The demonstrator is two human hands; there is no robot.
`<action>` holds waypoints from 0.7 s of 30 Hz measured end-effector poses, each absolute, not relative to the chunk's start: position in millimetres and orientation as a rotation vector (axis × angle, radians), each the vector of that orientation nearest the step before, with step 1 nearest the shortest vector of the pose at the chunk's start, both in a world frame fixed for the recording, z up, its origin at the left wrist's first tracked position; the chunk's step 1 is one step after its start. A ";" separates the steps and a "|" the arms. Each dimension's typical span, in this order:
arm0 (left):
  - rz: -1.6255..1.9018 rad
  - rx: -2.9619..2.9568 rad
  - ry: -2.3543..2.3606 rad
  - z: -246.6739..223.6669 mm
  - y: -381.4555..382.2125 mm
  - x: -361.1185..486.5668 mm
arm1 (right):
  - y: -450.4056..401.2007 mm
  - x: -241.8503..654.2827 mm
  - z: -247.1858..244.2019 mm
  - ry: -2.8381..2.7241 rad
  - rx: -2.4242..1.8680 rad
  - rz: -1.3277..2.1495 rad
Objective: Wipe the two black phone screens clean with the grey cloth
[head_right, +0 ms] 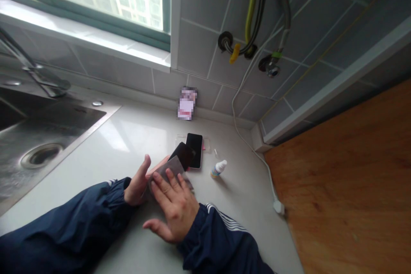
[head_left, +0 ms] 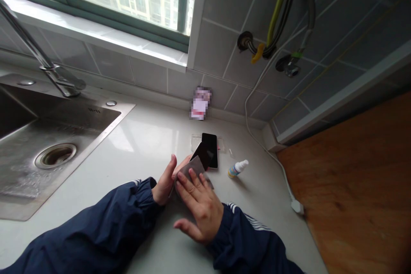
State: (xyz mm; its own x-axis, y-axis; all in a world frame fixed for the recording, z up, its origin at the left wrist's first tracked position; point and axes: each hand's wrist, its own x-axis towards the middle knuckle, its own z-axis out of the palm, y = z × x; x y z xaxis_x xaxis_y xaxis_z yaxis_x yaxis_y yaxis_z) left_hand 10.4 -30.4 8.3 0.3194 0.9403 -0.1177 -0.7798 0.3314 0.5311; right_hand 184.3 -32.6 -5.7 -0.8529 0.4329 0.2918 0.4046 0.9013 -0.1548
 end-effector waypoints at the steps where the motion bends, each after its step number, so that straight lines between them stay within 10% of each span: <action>1: 1.172 0.434 0.451 8.0 -30.8 10.6 | -33.0 184.1 -5.2 -2.743 -0.616 0.104; 21: 1.184 0.456 0.547 -2.1 -40.9 11.3 | -15.8 190.4 -8.4 -2.338 -0.956 0.045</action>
